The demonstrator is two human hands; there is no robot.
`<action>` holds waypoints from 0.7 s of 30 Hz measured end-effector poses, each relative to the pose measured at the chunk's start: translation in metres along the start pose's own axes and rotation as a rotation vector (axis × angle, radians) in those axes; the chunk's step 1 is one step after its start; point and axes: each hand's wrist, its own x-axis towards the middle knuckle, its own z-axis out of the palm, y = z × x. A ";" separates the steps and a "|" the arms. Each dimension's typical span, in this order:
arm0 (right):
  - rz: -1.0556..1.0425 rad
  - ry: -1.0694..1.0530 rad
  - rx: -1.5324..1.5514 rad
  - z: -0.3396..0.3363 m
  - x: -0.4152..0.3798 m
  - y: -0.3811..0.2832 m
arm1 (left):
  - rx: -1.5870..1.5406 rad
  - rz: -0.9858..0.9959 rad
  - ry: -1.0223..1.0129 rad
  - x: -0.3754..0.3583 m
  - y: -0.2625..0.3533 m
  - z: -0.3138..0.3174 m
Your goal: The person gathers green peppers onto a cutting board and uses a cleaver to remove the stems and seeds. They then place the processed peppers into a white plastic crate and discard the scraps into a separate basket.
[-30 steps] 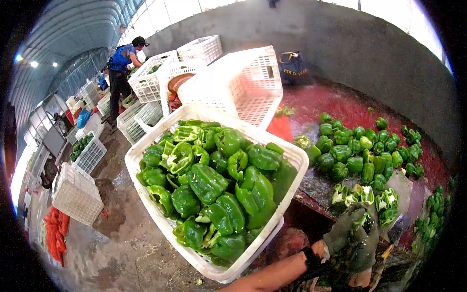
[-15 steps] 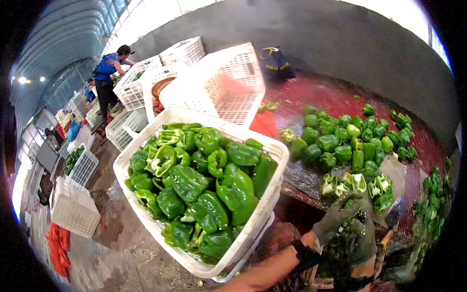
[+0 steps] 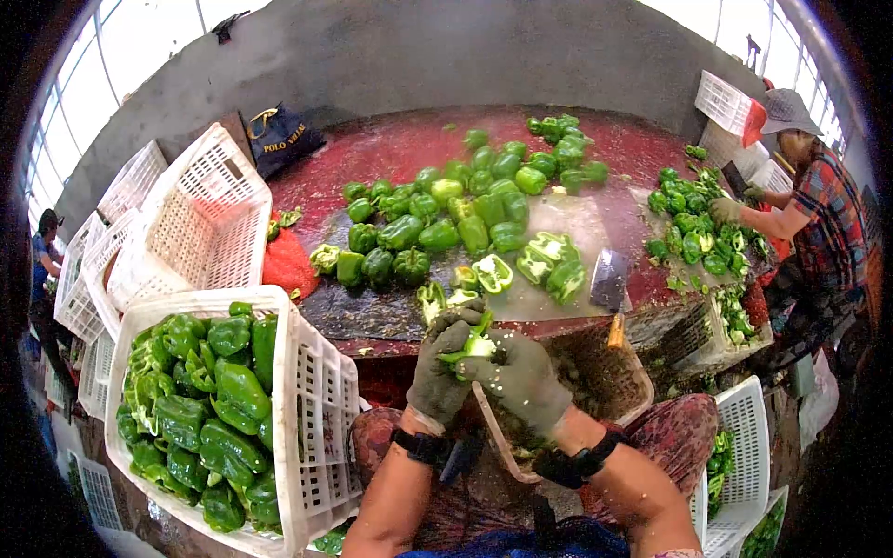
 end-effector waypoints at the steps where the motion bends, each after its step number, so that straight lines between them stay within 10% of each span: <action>1: -0.045 0.053 -0.045 0.002 -0.001 0.003 | 0.162 0.092 0.016 0.002 -0.006 -0.002; 6: -0.299 0.316 -0.211 0.006 0.002 0.036 | -0.011 -0.035 0.174 0.001 -0.011 0.002; 8: -0.344 0.376 -0.279 0.002 0.003 0.033 | 0.563 0.299 0.206 0.010 -0.037 -0.030; 13: 0.019 0.277 0.079 -0.021 -0.013 -0.002 | 0.403 0.220 0.265 0.009 -0.016 -0.016; 19: -0.110 0.517 0.209 -0.030 -0.016 0.010 | 0.118 0.324 0.229 0.000 0.000 0.007; 21: -0.056 0.449 -0.191 -0.041 -0.010 0.031 | 0.802 0.508 0.023 0.010 -0.015 -0.019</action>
